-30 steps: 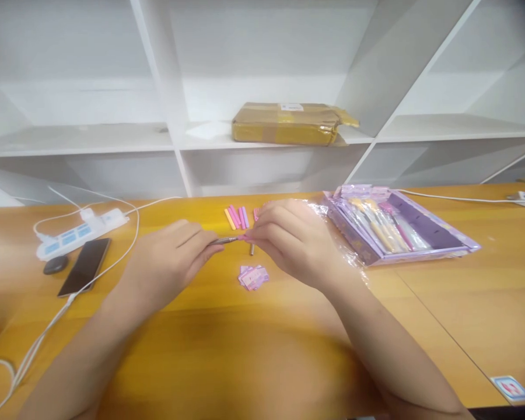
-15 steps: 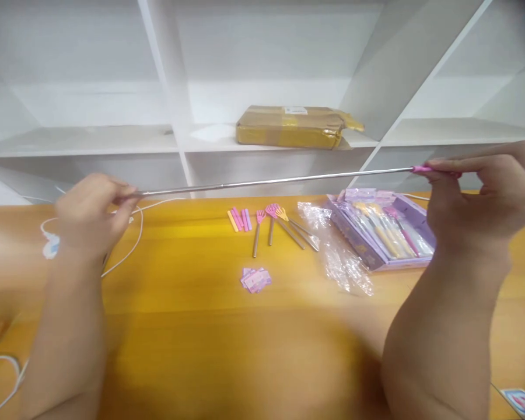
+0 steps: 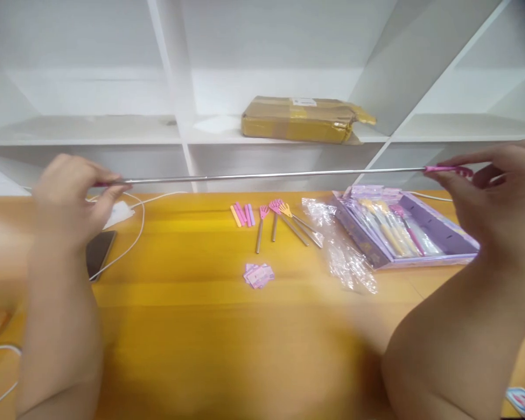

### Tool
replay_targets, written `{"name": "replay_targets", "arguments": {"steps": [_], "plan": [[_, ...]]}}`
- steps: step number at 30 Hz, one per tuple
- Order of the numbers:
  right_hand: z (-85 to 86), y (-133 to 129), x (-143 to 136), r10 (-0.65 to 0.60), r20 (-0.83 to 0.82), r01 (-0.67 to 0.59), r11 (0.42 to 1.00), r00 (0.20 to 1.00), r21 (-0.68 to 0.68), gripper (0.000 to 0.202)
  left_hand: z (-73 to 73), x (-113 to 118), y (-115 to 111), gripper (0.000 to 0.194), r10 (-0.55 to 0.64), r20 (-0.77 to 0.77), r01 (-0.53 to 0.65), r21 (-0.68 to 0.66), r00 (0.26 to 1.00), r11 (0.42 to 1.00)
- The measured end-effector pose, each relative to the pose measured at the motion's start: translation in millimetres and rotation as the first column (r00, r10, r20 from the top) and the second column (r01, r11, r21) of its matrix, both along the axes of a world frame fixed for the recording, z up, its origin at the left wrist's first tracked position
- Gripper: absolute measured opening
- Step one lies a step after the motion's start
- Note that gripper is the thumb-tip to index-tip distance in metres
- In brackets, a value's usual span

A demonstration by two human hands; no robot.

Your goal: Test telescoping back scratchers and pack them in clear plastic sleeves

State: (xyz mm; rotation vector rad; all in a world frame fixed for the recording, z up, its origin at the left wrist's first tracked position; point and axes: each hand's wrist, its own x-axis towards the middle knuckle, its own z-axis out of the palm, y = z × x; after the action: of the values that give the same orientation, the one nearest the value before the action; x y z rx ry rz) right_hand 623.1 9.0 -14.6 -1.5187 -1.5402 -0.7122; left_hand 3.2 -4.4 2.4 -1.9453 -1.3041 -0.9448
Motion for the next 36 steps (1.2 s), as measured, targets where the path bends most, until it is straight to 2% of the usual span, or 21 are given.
{"name": "replay_targets", "arguments": {"steps": [3,7,13,16,18,21,26,29,33,36], "plan": [[5.0,-6,-8,0.086,0.036,-0.086,0.996,0.996,-0.007,0.018,-0.4,2,4,0.022,0.025,-0.006,-0.025,0.006,1.0,1.0],[2.7,-2,-5,0.104,0.028,-0.105,0.994,0.994,0.027,0.014,-0.6,3,7,0.028,0.098,-0.006,-0.098,0.023,0.995,0.995],[4.8,-2,-6,0.066,0.021,-0.067,0.997,0.998,0.042,0.013,-0.8,-3,6,0.025,0.066,-0.06,-0.061,0.077,0.996,0.995],[7.8,-4,-8,0.051,0.007,-0.051,0.994,0.999,0.096,0.014,-0.3,-5,4,0.027,0.052,-0.084,-0.041,0.129,0.995,0.991],[8.6,-5,-8,0.007,-0.004,-0.006,0.992,1.0,0.126,0.014,0.1,-4,2,0.028,0.075,-0.094,-0.065,0.108,0.993,0.992],[7.1,-4,-8,-0.022,-0.008,0.022,0.998,1.0,0.063,0.012,0.7,2,-1,0.026,0.108,-0.104,-0.103,0.053,0.989,0.993],[-0.5,6,-8,0.032,0.023,-0.029,0.992,0.999,-0.12,0.014,0.8,15,-5,0.025,0.104,-0.172,-0.109,-0.02,0.98,0.994],[-5.2,12,-6,0.068,0.019,-0.066,0.99,0.997,-0.123,0.014,0.4,18,-7,0.022,0.102,-0.192,-0.104,0.003,0.976,0.995],[-8.6,15,-3,0.094,0.035,-0.092,0.994,0.995,-0.063,0.013,0.6,17,-10,0.016,0.061,-0.187,-0.056,0.032,0.981,0.998],[-9.2,16,-4,0.098,0.044,-0.095,0.994,0.994,-0.061,0.016,2.8,16,-13,0.017,0.078,-0.165,-0.073,0.036,0.983,0.997]]}}
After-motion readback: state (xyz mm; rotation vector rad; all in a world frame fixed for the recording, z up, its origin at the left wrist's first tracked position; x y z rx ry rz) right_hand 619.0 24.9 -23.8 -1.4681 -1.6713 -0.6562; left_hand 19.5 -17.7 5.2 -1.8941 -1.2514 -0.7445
